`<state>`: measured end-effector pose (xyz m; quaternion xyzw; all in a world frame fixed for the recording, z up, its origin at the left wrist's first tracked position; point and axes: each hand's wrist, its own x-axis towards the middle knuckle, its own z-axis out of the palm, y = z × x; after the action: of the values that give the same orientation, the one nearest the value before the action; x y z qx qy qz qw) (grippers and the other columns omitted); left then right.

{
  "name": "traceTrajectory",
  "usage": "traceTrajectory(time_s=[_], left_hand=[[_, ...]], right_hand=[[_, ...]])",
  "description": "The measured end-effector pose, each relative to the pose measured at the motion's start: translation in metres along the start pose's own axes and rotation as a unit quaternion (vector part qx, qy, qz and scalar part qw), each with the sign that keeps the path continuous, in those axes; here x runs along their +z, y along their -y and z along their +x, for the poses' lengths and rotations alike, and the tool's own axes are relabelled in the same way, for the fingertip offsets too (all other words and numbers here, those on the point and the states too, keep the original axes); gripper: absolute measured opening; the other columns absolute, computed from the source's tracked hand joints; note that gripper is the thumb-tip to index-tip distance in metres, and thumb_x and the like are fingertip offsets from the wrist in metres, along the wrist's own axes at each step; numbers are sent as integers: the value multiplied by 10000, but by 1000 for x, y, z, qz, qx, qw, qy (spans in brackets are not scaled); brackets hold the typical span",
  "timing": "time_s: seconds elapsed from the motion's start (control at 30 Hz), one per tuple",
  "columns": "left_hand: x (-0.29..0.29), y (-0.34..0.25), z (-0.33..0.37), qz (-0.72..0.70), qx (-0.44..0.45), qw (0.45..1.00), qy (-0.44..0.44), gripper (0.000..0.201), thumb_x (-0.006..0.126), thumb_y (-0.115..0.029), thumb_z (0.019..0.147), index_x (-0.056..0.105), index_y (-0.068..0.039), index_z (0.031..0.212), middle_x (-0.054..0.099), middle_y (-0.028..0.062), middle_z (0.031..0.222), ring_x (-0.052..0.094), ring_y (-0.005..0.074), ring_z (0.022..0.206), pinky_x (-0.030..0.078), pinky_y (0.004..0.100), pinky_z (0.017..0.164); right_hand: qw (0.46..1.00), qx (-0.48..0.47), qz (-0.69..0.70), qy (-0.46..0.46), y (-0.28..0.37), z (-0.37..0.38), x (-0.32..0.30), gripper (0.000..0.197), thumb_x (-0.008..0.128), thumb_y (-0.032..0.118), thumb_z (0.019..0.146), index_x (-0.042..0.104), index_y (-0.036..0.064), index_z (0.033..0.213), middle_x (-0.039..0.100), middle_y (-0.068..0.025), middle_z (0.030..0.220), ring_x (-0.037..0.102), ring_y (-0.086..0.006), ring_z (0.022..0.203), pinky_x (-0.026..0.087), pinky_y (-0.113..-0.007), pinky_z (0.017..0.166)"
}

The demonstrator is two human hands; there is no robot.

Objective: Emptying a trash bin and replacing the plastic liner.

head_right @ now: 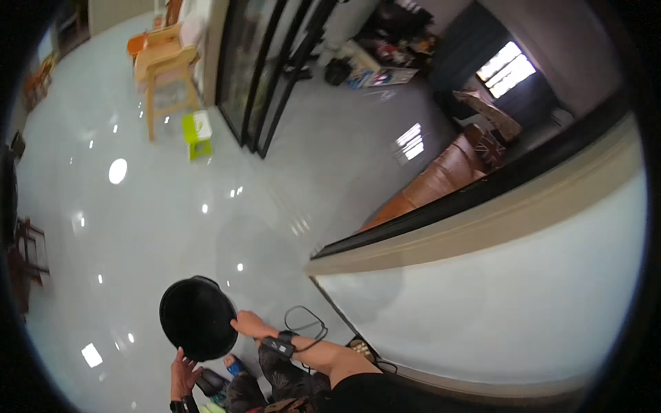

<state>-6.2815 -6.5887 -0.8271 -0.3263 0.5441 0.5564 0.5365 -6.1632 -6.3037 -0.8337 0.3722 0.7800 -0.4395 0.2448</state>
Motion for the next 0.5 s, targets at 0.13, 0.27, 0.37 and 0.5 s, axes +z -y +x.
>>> traceTrajectory(time_s=[0.13,0.27,0.37,0.5], left_hand=[[68,-41,-63,13,96,990,101,613,641,-380,855,393,-101,1341,477,116,1332,467,326,1209,369,554,958],[82,-65,-100,16,186,980,73,406,595,-172,873,445,-75,1237,573,123,1167,618,266,958,547,421,722],[111,-87,-158,19,228,971,64,332,576,-88,867,497,-36,1185,624,98,1047,658,226,881,582,321,636],[128,-103,-189,28,270,962,34,240,583,-81,851,561,-37,1085,655,74,941,671,182,757,595,317,633]], right_hand=[[997,-38,38,-47,17,-54,-54,431,529,335,823,640,-81,819,626,-306,853,615,-459,859,480,-502,780],[995,-39,74,-61,44,-83,-96,441,510,346,826,643,-74,809,628,-298,840,622,-452,831,487,-491,764],[992,-84,45,-79,64,-107,-130,456,495,372,830,658,-49,766,636,-262,757,637,-428,766,499,-482,729],[985,-167,41,-22,73,-109,-166,558,484,479,877,663,-34,751,651,-187,681,662,-327,660,510,-402,642]])
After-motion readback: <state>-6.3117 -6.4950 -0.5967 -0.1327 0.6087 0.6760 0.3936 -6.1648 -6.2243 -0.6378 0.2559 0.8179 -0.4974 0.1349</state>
